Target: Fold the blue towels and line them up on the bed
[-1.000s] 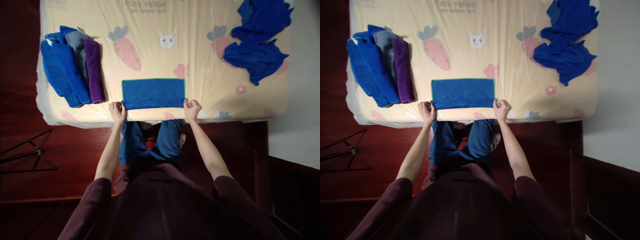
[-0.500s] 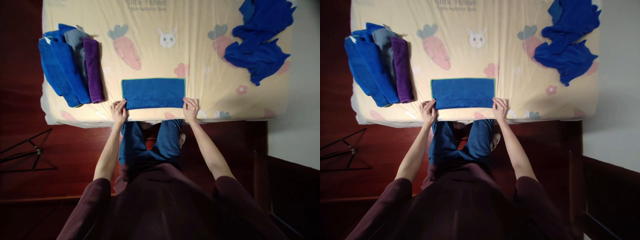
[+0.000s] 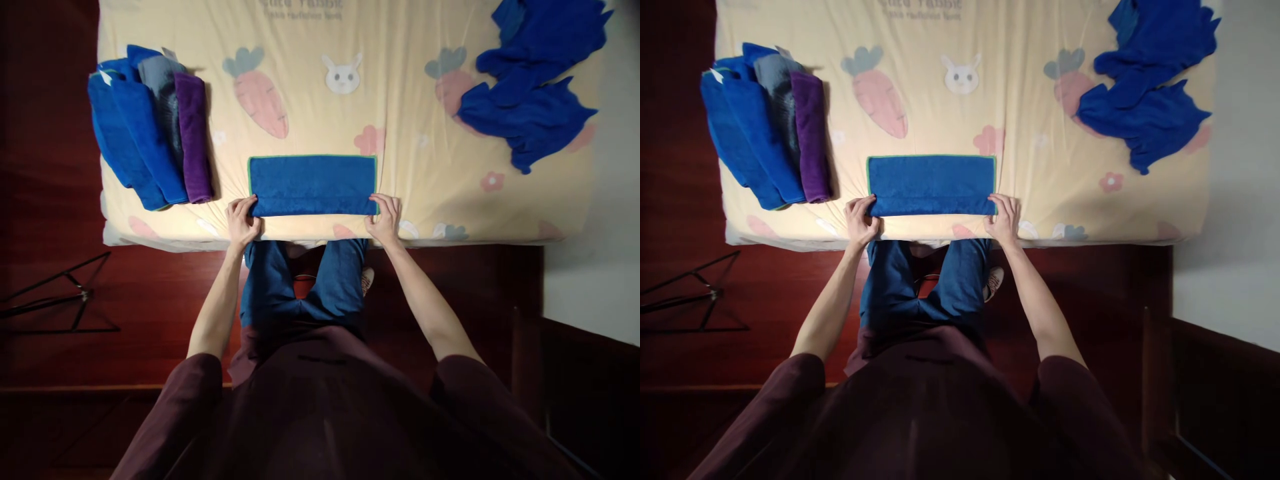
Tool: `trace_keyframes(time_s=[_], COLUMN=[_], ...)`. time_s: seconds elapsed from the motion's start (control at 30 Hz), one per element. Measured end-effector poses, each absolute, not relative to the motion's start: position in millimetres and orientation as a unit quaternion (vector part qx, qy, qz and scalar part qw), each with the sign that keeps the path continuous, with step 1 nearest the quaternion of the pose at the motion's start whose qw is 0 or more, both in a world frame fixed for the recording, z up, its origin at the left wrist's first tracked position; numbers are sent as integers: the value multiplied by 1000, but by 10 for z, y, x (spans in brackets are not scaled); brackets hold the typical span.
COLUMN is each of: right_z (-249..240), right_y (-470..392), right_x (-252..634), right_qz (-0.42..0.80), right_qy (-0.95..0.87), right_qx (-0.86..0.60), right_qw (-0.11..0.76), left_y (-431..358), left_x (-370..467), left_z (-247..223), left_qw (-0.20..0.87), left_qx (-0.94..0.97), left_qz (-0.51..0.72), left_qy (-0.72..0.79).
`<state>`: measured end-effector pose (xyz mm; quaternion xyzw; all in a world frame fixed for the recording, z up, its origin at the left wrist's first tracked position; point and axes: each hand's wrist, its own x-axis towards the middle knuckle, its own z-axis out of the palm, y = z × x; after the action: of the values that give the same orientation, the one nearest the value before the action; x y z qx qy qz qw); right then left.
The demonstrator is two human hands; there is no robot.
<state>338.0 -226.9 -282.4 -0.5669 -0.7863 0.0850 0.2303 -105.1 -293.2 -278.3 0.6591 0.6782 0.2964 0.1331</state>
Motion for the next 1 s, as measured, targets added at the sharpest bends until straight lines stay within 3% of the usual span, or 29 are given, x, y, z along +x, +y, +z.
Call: trace_keyframes(time_s=[0.53,1.0], right_z=[-2882,-3061], right_y=[-2207,-2201], right_x=[3407,3404], right_qz=[137,163], right_qy=[-753,-640], right_qx=[-559,-648], right_qw=[319,378], left_y=[-2872,-2859], left_x=[-1098,-1103], left_z=[-2798,-2906], left_qw=[175,176], left_qx=[609,500], left_qz=[394,467], left_qy=[666,708])
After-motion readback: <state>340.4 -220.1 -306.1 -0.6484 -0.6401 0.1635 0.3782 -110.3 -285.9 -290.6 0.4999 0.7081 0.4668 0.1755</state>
